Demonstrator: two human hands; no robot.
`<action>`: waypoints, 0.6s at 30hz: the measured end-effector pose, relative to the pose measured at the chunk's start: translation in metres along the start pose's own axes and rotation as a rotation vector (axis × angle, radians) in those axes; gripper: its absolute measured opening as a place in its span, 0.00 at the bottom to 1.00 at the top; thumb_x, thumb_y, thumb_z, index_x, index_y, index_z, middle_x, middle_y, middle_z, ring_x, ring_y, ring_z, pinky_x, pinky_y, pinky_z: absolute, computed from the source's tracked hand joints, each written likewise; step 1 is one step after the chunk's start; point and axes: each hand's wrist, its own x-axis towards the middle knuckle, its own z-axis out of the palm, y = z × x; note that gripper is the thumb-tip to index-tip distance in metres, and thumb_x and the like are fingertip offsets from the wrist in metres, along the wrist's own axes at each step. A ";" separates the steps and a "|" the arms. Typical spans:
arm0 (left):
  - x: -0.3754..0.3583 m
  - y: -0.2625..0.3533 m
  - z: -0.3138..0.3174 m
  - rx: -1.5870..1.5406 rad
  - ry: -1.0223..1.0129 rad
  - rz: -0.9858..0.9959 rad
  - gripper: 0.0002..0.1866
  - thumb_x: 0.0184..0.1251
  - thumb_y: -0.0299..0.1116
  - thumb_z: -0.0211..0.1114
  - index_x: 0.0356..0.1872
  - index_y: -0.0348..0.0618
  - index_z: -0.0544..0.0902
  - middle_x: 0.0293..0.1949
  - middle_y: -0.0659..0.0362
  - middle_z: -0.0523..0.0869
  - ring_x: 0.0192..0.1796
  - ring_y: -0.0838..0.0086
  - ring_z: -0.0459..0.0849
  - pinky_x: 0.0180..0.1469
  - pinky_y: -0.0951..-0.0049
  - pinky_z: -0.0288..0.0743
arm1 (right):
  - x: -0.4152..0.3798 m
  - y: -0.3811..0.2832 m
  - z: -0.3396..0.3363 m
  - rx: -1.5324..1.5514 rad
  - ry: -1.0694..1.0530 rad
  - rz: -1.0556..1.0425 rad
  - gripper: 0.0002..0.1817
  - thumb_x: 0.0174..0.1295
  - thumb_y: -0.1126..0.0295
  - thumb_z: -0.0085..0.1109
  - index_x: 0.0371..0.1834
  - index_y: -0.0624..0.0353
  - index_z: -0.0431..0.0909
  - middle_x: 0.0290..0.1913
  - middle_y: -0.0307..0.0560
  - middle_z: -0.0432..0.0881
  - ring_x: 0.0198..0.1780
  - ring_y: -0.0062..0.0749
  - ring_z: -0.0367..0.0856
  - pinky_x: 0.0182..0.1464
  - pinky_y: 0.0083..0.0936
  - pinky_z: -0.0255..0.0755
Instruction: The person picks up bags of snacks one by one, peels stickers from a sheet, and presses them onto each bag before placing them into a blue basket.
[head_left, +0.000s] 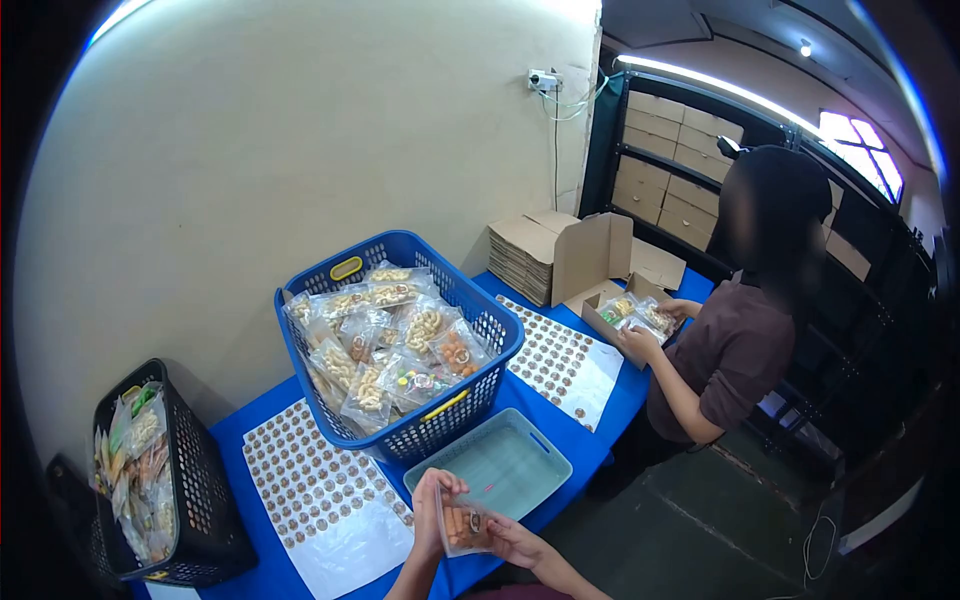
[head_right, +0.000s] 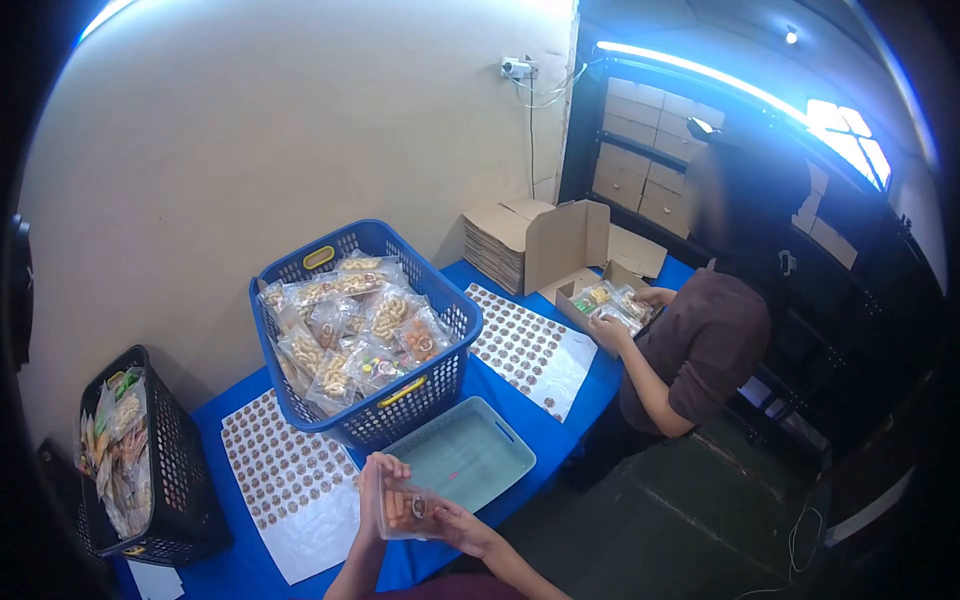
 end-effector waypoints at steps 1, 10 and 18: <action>-0.001 0.000 -0.001 0.066 0.006 0.011 0.18 0.69 0.45 0.42 0.30 0.40 0.69 0.28 0.58 0.73 0.37 0.71 0.75 0.50 0.69 0.66 | 0.000 -0.004 0.000 -0.015 0.020 -0.034 0.29 0.59 0.61 0.54 0.61 0.58 0.56 0.53 0.43 0.69 0.52 0.28 0.70 0.51 0.27 0.67; -0.026 0.028 -0.034 -0.047 -0.160 -0.505 0.40 0.60 0.63 0.38 0.62 0.39 0.53 0.63 0.45 0.57 0.62 0.55 0.62 0.60 0.54 0.61 | 0.013 -0.031 -0.007 -0.423 0.155 -0.190 0.24 0.56 0.73 0.57 0.55 0.58 0.61 0.47 0.44 0.74 0.48 0.28 0.74 0.49 0.25 0.69; -0.038 -0.004 -0.097 0.580 0.188 -0.470 0.32 0.68 0.55 0.32 0.45 0.30 0.69 0.43 0.45 0.77 0.43 0.64 0.79 0.47 0.69 0.74 | 0.032 -0.014 0.004 -0.586 0.176 -0.106 0.23 0.51 0.75 0.62 0.48 0.65 0.63 0.43 0.45 0.75 0.43 0.26 0.75 0.45 0.22 0.73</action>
